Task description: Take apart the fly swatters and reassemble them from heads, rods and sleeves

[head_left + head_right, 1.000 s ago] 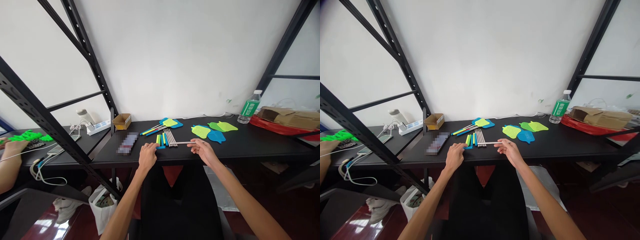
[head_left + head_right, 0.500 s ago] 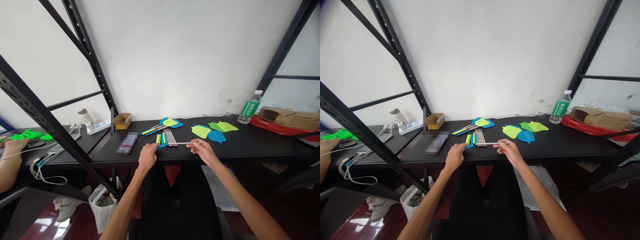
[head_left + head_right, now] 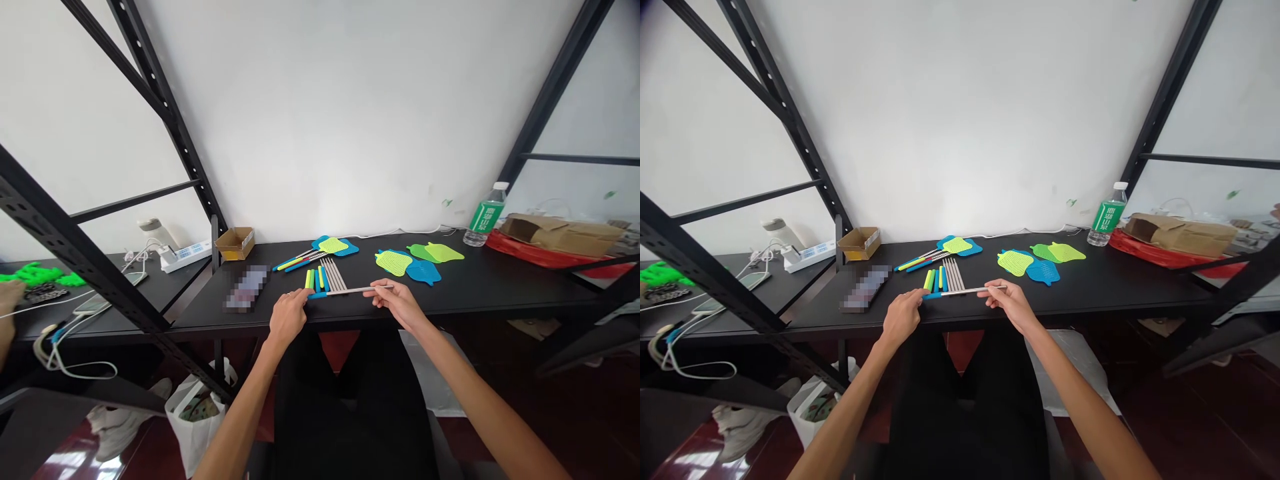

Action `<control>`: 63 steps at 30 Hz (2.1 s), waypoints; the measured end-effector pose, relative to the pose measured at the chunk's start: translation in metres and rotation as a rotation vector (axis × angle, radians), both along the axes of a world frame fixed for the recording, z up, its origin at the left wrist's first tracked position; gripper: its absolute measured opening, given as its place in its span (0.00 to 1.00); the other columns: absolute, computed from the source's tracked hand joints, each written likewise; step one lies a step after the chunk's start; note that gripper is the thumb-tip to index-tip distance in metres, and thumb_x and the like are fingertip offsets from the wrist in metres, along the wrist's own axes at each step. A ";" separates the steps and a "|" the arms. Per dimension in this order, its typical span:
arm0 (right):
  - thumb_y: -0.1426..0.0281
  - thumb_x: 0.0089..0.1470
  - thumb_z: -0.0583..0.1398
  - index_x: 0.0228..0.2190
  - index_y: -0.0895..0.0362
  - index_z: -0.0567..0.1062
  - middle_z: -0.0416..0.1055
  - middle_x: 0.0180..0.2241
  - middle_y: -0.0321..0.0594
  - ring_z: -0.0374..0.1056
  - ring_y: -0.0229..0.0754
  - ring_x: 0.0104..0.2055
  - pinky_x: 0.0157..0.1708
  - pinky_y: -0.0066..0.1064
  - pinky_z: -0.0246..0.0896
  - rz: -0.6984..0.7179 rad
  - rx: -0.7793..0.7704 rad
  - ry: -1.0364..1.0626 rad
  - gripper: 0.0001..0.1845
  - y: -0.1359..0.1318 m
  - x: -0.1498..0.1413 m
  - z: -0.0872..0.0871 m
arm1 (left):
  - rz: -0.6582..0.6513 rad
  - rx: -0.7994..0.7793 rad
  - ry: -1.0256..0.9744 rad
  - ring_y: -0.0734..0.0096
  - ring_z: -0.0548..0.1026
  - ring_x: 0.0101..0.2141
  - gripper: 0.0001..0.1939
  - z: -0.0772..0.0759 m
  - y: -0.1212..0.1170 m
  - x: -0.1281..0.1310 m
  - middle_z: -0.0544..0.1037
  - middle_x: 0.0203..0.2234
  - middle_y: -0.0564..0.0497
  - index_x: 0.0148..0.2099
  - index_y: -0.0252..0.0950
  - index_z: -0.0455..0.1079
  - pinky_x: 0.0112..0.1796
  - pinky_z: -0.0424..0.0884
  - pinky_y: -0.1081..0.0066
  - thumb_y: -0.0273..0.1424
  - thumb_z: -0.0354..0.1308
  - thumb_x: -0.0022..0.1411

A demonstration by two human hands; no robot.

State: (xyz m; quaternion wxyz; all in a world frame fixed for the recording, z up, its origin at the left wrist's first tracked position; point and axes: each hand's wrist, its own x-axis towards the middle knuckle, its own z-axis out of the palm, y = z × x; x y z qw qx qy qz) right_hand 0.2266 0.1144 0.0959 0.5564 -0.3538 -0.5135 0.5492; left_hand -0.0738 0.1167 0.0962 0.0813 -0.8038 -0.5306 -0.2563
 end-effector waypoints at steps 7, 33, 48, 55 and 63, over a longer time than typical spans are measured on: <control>0.58 0.53 0.67 0.38 0.56 0.77 0.80 0.38 0.48 0.69 0.39 0.30 0.32 0.33 0.62 0.008 0.002 -0.012 0.16 0.001 0.001 -0.002 | -0.010 0.002 0.004 0.64 0.72 0.32 0.26 0.000 -0.001 0.000 0.78 0.35 0.51 0.51 0.43 0.71 0.36 0.63 0.68 0.15 0.45 0.56; 0.59 0.52 0.67 0.40 0.53 0.77 0.78 0.36 0.43 0.68 0.39 0.29 0.30 0.34 0.60 -0.038 -0.014 0.069 0.16 0.004 0.000 -0.003 | 0.002 -0.015 -0.038 0.64 0.74 0.34 0.25 0.000 -0.002 -0.001 0.78 0.36 0.50 0.52 0.43 0.69 0.37 0.66 0.68 0.17 0.45 0.59; 0.58 0.51 0.67 0.41 0.55 0.80 0.79 0.38 0.46 0.68 0.39 0.30 0.30 0.32 0.61 -0.101 0.039 -0.095 0.18 0.007 0.024 0.001 | -0.300 -0.328 -0.966 0.68 0.76 0.30 0.16 0.013 0.006 0.003 0.79 0.31 0.50 0.49 0.37 0.66 0.30 0.68 0.72 0.42 0.58 0.64; 0.57 0.51 0.67 0.41 0.57 0.81 0.78 0.36 0.46 0.66 0.39 0.29 0.30 0.33 0.62 -0.092 0.077 -0.230 0.20 0.012 0.027 -0.004 | -0.306 -0.419 -1.256 0.61 0.80 0.37 0.18 0.015 0.007 -0.003 0.73 0.19 0.55 0.43 0.37 0.69 0.34 0.68 0.72 0.41 0.66 0.57; 0.54 0.53 0.64 0.39 0.58 0.81 0.78 0.34 0.46 0.66 0.40 0.29 0.28 0.32 0.62 -0.095 0.089 -0.343 0.21 0.013 0.022 -0.006 | -0.323 -0.475 -1.449 0.71 0.76 0.27 0.19 0.010 0.015 -0.011 0.81 0.30 0.46 0.45 0.34 0.72 0.32 0.69 0.72 0.40 0.67 0.55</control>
